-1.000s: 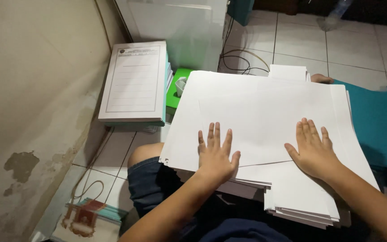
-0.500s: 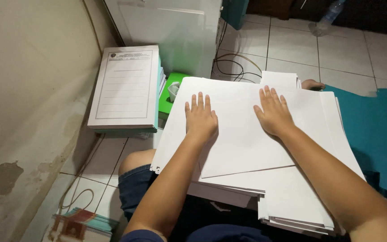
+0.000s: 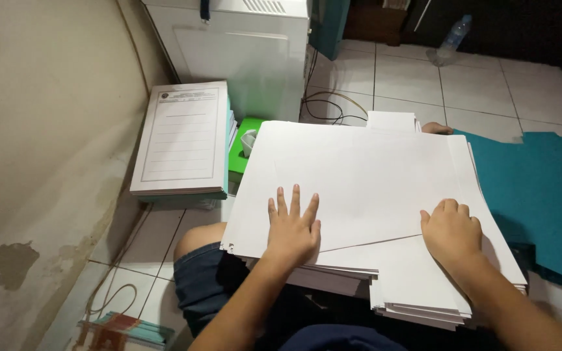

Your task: The person sits on the floor and repeatedly folds large white sheets of paper in half by hand. They smooth the creases and stack the folded sheets on top of a growing pile on their lap.

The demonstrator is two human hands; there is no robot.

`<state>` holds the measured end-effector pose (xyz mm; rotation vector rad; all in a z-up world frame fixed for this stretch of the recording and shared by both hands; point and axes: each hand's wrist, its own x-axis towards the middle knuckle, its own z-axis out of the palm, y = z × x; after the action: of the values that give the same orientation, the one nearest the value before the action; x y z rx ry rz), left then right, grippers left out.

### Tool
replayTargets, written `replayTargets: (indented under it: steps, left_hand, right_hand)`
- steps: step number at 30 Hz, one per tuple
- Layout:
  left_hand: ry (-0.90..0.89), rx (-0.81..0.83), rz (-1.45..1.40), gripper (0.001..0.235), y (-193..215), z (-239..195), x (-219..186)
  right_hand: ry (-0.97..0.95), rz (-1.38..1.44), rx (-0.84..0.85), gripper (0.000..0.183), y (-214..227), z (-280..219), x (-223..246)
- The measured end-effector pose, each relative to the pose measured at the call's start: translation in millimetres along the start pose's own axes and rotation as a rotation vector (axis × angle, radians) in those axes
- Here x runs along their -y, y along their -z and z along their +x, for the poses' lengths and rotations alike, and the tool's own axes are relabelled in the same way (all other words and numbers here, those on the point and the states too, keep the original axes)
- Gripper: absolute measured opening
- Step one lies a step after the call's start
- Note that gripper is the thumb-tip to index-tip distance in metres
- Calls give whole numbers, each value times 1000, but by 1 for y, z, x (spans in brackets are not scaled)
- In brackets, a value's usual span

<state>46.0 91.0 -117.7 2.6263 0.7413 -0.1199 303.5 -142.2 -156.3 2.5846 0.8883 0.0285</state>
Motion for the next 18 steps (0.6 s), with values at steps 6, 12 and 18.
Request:
replayTargets:
  steps: [6, 12, 18]
  left_hand:
    - [-76, -86, 23, 65, -19, -20, 7]
    - [-109, -40, 24, 90, -9, -35, 9]
    - [-207, -577, -72, 64, -22, -45, -3]
  right_hand:
    - [-229, 349, 129, 78, 54, 8, 2]
    - [-293, 767, 311, 46, 87, 24, -39]
    - [235, 1520, 197, 33, -40, 122, -171]
